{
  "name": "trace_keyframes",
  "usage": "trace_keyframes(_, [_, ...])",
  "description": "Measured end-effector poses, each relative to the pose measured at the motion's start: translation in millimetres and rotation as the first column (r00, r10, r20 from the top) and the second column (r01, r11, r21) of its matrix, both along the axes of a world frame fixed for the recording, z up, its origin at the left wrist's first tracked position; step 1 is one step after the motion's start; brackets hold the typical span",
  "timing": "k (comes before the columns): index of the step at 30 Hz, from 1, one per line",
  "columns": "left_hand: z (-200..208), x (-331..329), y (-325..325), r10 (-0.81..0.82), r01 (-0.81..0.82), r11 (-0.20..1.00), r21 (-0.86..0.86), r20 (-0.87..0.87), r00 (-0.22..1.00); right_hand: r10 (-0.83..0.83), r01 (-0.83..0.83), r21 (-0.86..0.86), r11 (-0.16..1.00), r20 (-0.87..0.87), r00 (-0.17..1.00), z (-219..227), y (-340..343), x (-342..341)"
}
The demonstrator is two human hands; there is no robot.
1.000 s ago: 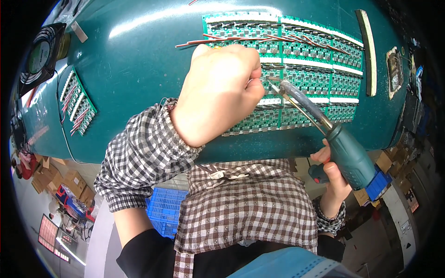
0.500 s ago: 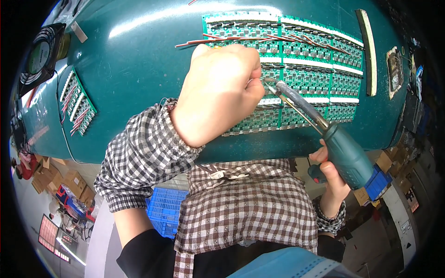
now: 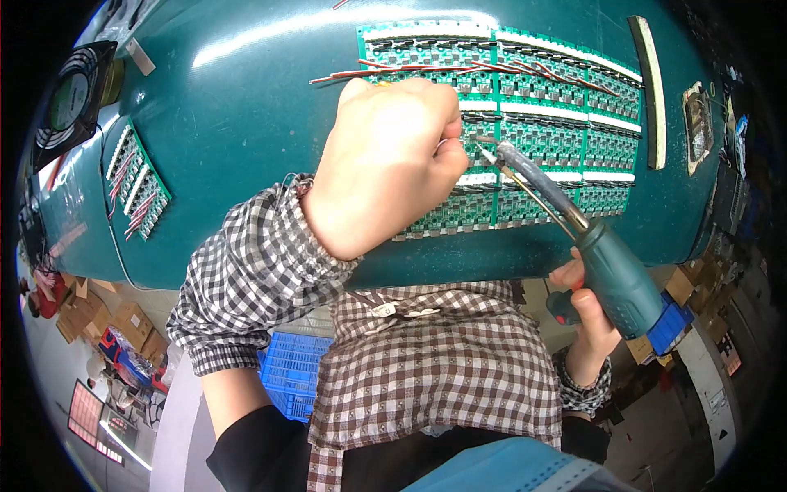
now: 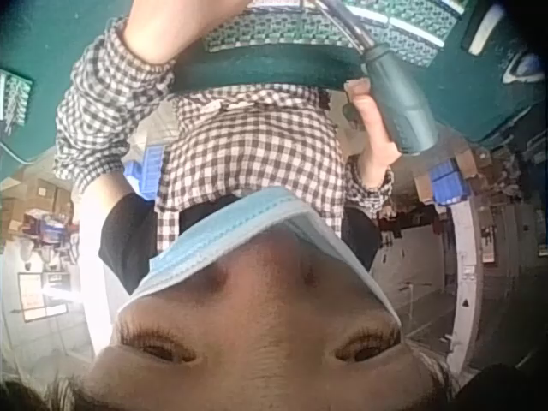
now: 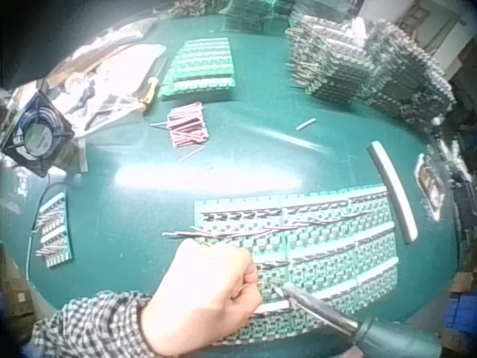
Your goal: The person solders wires onto circuit board panels using a soldering gun, picking wires by hand and attaching them across rows on the boards.
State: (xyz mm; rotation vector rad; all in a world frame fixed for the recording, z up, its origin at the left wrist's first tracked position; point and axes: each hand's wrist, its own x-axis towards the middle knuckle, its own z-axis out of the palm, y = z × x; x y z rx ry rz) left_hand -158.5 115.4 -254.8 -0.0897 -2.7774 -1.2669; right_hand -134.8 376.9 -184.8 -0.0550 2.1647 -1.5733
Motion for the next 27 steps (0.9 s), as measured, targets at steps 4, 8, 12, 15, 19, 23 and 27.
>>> trace_keyframes(4, [3, 0, 0, 0.001, -0.001, 1.0, -0.019, 0.024, 1.0, -0.057, 0.058, -0.017, 0.998, 0.053, 0.997, 3, -5, 0])
trace_keyframes(8, [4, 4, -1, 0.002, -0.002, 0.999, -0.045, 0.01, 1.0, -0.07, 0.072, -0.023, 0.997, 0.073, 0.995, 2, -3, 4])
trace_keyframes(12, [5, 5, -1, -0.026, 0.028, 0.996, -0.088, 0.023, 0.999, -0.054, 0.055, -0.026, 0.998, 0.056, 0.997, 0, 1, 6])
trace_keyframes(15, [3, 6, -1, -0.025, 0.028, 0.994, -0.109, 0.035, 0.999, -0.045, 0.045, -0.001, 0.999, 0.078, 0.996, -2, 2, 5])
trace_keyframes(19, [4, 4, 2, 0.0, -0.002, 0.996, -0.09, -0.021, 1.0, -0.057, 0.057, 0.011, 0.998, 0.054, 0.997, 2, -1, 6])
trace_keyframes(23, [4, 3, 1, 0.004, -0.006, 0.994, -0.11, -0.016, 1.0, -0.056, 0.056, 0.009, 0.998, 0.061, 0.997, 2, -3, 2])
trace_keyframes(27, [1, 6, 1, 0.025, -0.027, 0.995, -0.098, -0.026, 0.999, -0.053, 0.053, 0.006, 0.999, 0.061, 0.997, -1, -3, 2])
